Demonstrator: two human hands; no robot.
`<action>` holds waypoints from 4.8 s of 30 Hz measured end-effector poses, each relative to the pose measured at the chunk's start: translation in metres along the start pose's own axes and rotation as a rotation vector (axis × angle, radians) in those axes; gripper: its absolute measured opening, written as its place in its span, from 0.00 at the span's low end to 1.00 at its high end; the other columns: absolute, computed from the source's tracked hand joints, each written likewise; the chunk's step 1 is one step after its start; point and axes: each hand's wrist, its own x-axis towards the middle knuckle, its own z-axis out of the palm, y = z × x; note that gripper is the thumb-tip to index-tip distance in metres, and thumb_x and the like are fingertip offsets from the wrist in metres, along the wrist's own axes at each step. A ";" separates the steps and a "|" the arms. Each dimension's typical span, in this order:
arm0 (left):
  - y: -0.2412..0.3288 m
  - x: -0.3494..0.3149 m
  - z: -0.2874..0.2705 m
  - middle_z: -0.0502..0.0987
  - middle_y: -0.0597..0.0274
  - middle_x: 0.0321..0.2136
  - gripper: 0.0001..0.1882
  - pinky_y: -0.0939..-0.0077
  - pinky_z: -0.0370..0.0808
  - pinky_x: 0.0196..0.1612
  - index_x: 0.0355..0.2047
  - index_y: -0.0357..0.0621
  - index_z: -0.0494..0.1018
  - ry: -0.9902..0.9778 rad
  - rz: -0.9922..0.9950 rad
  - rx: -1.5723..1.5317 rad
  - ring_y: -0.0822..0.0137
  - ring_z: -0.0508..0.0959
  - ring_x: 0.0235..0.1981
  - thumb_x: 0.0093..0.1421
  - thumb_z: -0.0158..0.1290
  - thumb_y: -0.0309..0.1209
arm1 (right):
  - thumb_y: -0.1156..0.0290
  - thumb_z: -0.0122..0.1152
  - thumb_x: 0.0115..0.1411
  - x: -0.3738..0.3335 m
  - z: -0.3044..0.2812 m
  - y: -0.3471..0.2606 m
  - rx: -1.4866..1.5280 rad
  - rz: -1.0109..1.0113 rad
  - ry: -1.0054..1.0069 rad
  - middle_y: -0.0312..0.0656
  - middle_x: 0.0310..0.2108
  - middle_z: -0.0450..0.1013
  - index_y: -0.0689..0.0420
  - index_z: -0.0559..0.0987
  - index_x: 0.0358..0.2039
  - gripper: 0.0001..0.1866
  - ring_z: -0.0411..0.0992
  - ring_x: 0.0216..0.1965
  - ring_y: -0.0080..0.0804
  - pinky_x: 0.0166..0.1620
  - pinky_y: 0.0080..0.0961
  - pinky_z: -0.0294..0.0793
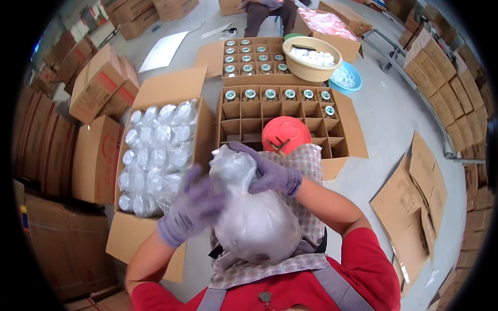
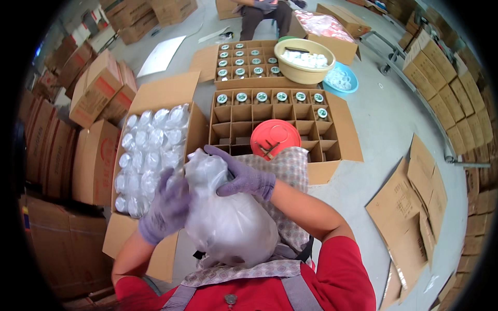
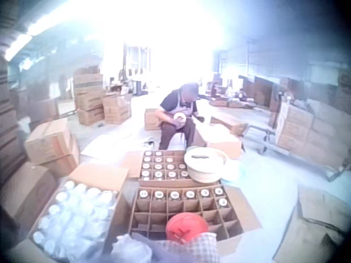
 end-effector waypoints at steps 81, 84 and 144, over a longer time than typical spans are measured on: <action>0.114 0.083 -0.038 0.62 0.38 0.58 0.53 0.53 0.65 0.57 0.64 0.31 0.52 -0.030 -0.612 -0.975 0.44 0.70 0.55 0.44 0.67 0.40 | 0.69 0.59 0.62 -0.058 0.071 -0.167 -0.525 0.636 0.173 0.45 0.37 0.80 0.66 0.76 0.47 0.16 0.80 0.35 0.36 0.40 0.28 0.79; 0.102 0.076 -0.042 0.69 0.42 0.53 0.48 0.56 0.69 0.54 0.61 0.35 0.59 0.048 -0.488 -0.844 0.46 0.73 0.50 0.43 0.68 0.41 | 0.66 0.52 0.67 -0.075 0.041 -0.143 0.101 0.292 0.536 0.50 0.42 0.77 0.69 0.70 0.54 0.22 0.77 0.44 0.38 0.51 0.35 0.75; -0.089 0.216 0.270 0.69 0.59 0.53 0.24 0.53 0.70 0.55 0.49 0.56 0.74 -0.086 -0.098 -0.281 0.48 0.68 0.53 0.48 0.56 0.31 | 0.55 0.53 0.64 -0.105 -0.300 0.012 -0.594 0.588 0.912 0.47 0.44 0.78 0.57 0.74 0.54 0.23 0.76 0.47 0.37 0.53 0.31 0.72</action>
